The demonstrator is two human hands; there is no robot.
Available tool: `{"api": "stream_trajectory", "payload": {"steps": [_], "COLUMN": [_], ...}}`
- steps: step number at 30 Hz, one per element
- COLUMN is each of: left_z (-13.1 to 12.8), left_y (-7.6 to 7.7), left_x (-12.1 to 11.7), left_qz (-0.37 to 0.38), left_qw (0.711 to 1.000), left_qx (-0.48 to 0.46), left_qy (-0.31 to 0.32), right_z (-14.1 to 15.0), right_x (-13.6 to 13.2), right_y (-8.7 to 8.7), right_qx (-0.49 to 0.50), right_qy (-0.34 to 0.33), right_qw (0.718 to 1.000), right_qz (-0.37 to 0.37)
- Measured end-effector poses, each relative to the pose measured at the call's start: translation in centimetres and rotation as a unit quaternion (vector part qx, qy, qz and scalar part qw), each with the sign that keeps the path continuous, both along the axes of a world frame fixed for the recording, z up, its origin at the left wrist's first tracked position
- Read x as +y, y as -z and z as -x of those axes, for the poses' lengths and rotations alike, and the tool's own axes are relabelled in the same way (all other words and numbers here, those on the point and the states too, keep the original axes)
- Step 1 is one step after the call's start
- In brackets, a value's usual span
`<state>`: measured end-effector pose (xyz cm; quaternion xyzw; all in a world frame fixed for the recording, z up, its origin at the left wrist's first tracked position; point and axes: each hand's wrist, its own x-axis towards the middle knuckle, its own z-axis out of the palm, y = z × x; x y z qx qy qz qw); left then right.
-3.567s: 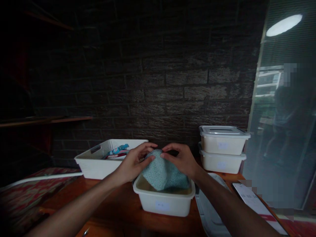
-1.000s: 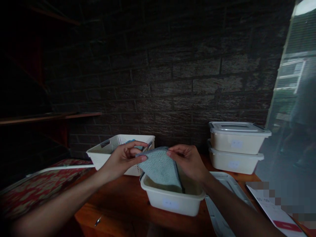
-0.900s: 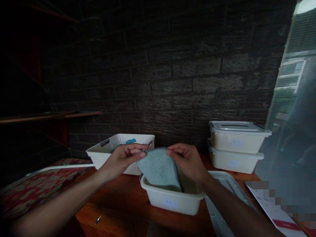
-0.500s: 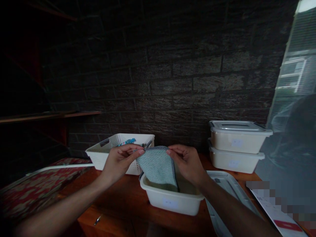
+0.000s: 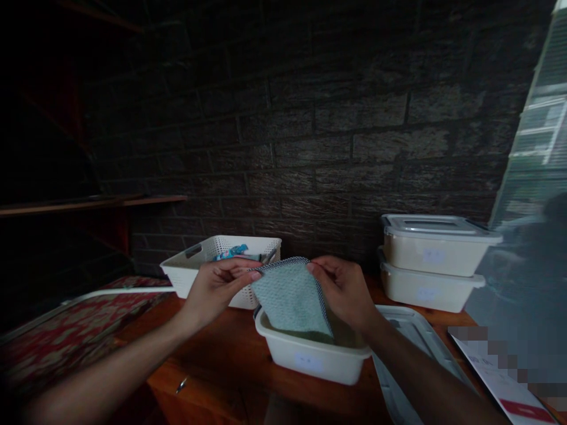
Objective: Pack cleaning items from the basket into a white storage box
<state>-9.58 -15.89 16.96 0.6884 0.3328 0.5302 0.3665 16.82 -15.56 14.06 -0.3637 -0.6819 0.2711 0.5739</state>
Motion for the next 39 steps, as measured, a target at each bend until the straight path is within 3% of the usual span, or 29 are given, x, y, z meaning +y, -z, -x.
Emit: {"api": "stream_trajectory", "payload": {"steps": [8,15,26,36,39], "left_z": [0.4,0.6,-2.7,-3.3,-2.9], "left_y": [0.6,0.5,-2.8,-3.4,-4.1], "left_x": [-0.6,-0.5,0.0,-0.3,0.0], "left_qz": [-0.03,-0.048,-0.103,-0.071,-0.017], "left_qw": [0.998,0.996,0.976,0.976,0.975], "left_qx": [0.041,0.068,0.189,0.2,0.201], "left_qy": [-0.046,-0.034,0.036,0.048,0.095], "right_z": [-0.4,0.1,1.7,1.5,1.4], "right_x": [0.2,-0.3,-1.7,-1.6,-1.4], "right_y": [0.6,0.2,-1.7,-1.5,-1.6], "right_qx": [-0.008,0.0,-0.107,-0.106,-0.091], "right_qy": [0.023,0.004,-0.019,-0.011,-0.016], "right_qw": [1.0,1.0,0.993,0.994,0.995], "right_qz": [0.011,0.002,-0.037,-0.039,-0.034]}}
